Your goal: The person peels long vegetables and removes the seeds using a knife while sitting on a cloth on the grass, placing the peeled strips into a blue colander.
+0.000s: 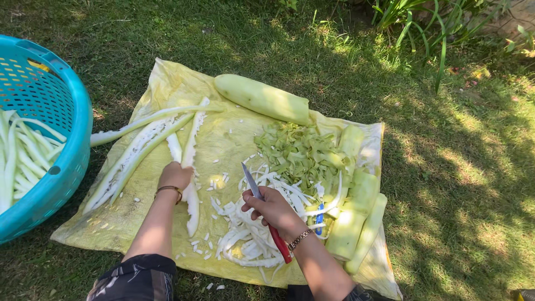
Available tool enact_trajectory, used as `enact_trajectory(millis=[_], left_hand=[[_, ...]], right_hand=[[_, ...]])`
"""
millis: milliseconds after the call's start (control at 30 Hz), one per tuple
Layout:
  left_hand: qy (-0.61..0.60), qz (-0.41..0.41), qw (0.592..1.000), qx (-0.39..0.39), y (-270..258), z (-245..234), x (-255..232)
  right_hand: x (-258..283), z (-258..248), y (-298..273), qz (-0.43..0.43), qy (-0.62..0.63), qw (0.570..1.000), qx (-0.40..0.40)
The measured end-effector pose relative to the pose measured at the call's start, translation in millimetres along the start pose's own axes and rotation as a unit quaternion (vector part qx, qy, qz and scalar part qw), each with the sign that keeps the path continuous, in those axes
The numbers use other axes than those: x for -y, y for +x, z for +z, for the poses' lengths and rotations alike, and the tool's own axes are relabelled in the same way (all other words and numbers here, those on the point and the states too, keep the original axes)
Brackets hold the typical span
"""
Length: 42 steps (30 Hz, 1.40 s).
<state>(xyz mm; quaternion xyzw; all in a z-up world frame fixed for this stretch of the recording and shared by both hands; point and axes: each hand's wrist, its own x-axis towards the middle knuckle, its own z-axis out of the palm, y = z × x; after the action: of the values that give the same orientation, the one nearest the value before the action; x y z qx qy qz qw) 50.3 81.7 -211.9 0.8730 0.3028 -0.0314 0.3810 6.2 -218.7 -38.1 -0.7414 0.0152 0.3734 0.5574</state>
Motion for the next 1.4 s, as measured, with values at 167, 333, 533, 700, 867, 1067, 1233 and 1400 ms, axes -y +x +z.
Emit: enact_trajectory(millis=[167,333,533,700,867,1067,1233,1400], left_hand=[[-0.537,-0.065,0.809,0.228,-64,15,-86],[-0.551,0.039,0.738,0.387,-174,14,-129],[-0.272,0.032,0.801,0.532,-183,-3,-120],[-0.557,0.024,0.728,0.4,-130,-12,-136],[-0.621,0.042,0.722,0.301,-116,-10,-138],[-0.567,0.041,0.788,0.237,-118,-31,-142],[-0.332,0.075,0.88,0.331,-131,-37,-153],[-0.223,0.236,0.877,0.355,-140,-41,-158]], right_hand=[[3,-5,7,0.048,0.175,0.983,-0.008],[-16,-29,37,-0.119,0.254,0.958,0.057],[-3,-47,32,-0.145,0.133,0.978,-0.068],[-22,-20,-17,-0.208,0.069,0.974,-0.052],[-31,11,-17,-0.225,0.029,0.973,0.032],[-29,-20,15,-0.317,0.02,0.946,-0.07],[-1,-63,-8,-0.311,-0.11,0.921,-0.209],[21,-74,-22,-0.409,-0.304,0.832,-0.219]])
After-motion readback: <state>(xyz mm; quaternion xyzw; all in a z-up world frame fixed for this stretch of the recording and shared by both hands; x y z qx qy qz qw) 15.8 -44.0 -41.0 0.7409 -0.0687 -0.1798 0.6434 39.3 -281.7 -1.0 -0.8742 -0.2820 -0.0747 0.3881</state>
